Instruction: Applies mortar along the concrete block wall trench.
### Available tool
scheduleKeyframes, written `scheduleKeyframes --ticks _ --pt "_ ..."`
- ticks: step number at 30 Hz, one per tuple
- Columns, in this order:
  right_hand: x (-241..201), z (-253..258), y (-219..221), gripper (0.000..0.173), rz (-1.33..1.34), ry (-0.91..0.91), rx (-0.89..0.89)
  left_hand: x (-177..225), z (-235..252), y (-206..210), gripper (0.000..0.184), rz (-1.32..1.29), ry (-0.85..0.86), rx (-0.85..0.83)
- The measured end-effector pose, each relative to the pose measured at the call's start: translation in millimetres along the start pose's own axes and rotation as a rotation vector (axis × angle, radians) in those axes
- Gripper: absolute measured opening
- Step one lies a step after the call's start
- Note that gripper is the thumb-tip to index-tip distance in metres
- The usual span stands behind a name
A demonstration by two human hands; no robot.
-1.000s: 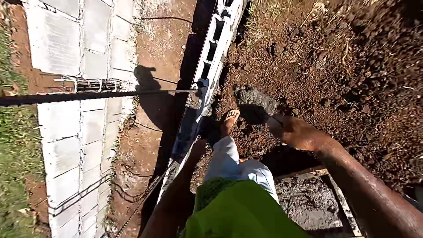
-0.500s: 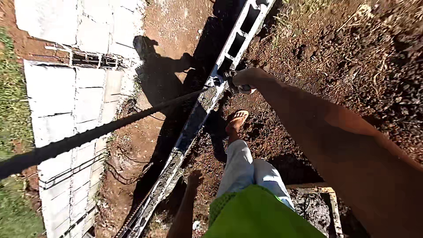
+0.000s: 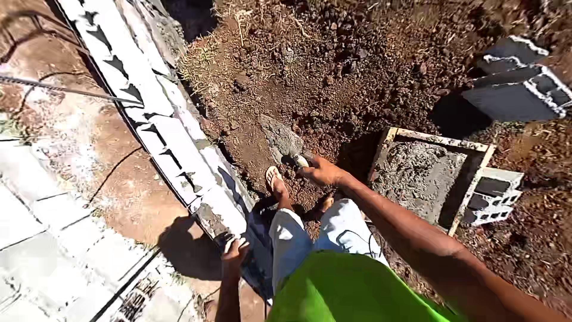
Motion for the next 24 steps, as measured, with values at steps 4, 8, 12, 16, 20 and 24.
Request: scheduleKeyframes --ticks 4,8,12,16,20,24 --pt "104.8 -133.4 -114.9 0.053 -0.013 -0.095 0.455 40.4 -27.9 38.2 0.044 0.387 0.179 -0.227" --pt "213.1 -270.9 -172.0 0.053 -0.123 0.026 0.95 59.3 -47.1 96.9 0.046 0.636 0.264 -0.298" --pt "371.2 -290.6 -204.9 0.039 0.113 0.33 1.188 77.8 -68.7 185.4 0.037 0.712 0.34 -0.224" --pt "559.4 -215.1 -247.8 0.048 0.516 0.795 1.16 81.0 -114.9 244.8 0.03 0.764 0.429 -0.273" --pt "603.8 -230.0 -256.9 0.048 0.638 0.789 1.173 80.1 -144.2 260.2 0.028 0.804 0.502 -0.313" --pt "628.4 -283.1 -215.0 0.055 0.705 0.944 1.177 42.2 -149.6 249.2 0.028 0.832 0.39 -0.236"
Point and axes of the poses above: each hand's wrist, its own z-axis towards the middle knuckle, its own y-axis out of the palm, x = y × z, the point moved 7 cm from there along z, towards the middle knuckle, and after that the axes turned 13 degrees about x, right-handed, at the moved point
